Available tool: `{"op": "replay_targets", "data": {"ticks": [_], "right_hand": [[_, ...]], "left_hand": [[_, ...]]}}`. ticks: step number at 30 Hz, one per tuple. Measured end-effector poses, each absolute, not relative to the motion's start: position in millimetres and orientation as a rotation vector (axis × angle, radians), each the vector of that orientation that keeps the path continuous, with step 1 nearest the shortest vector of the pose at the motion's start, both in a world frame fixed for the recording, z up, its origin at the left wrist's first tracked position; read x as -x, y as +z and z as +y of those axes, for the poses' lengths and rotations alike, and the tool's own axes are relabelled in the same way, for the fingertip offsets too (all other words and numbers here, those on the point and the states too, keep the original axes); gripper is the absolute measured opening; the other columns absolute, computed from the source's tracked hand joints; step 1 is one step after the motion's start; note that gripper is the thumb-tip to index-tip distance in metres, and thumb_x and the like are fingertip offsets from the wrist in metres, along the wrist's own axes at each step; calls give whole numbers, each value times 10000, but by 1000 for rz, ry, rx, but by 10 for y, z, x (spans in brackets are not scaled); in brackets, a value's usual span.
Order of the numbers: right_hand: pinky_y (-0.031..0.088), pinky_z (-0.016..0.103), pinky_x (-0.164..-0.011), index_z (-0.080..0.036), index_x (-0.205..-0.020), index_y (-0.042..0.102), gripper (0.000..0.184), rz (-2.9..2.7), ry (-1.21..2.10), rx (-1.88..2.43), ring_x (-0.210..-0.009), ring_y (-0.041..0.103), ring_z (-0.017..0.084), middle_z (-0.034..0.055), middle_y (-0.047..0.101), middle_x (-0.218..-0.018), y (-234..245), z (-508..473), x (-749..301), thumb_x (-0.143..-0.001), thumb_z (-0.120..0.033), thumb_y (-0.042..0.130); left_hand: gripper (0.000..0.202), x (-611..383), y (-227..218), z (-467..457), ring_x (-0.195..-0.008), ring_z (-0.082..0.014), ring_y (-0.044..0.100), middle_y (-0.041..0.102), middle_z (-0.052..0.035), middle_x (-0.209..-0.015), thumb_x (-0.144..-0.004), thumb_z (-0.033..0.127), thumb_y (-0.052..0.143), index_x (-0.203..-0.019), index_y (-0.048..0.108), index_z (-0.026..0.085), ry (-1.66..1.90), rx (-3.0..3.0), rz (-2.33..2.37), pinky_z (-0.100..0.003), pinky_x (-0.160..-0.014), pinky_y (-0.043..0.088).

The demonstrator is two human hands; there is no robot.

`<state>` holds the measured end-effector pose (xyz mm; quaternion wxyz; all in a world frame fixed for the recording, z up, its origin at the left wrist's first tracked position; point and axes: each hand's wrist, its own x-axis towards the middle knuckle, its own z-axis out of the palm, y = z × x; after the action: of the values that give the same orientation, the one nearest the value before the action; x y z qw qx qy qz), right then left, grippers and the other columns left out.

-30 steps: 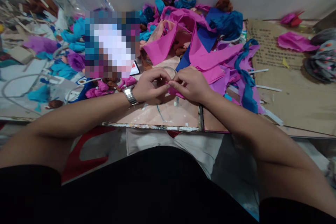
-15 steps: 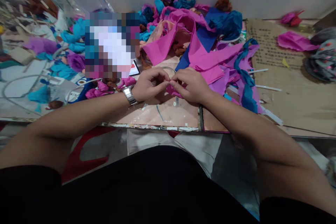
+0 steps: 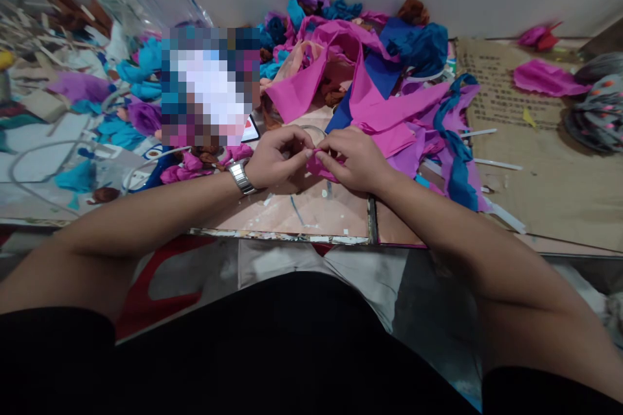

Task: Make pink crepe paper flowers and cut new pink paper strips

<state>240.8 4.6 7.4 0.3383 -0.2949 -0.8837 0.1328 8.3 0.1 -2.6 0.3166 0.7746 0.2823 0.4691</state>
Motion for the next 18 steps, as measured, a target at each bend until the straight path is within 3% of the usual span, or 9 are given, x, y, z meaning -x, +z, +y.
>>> {"op": "replay_targets", "data": {"ticks": [18], "right_hand": [[469,429,-824,-243,-919,761,332,-2307,274,796,-791,684,244,39,757,-800,106,51,-2403,-1059,-482,578]], "left_hand": [[292,-79,-32,4,-696,-124,612,748,-67,-865,-1005,451,689,-971,717,163,1254,-2076,712,-254,-642,475]]}}
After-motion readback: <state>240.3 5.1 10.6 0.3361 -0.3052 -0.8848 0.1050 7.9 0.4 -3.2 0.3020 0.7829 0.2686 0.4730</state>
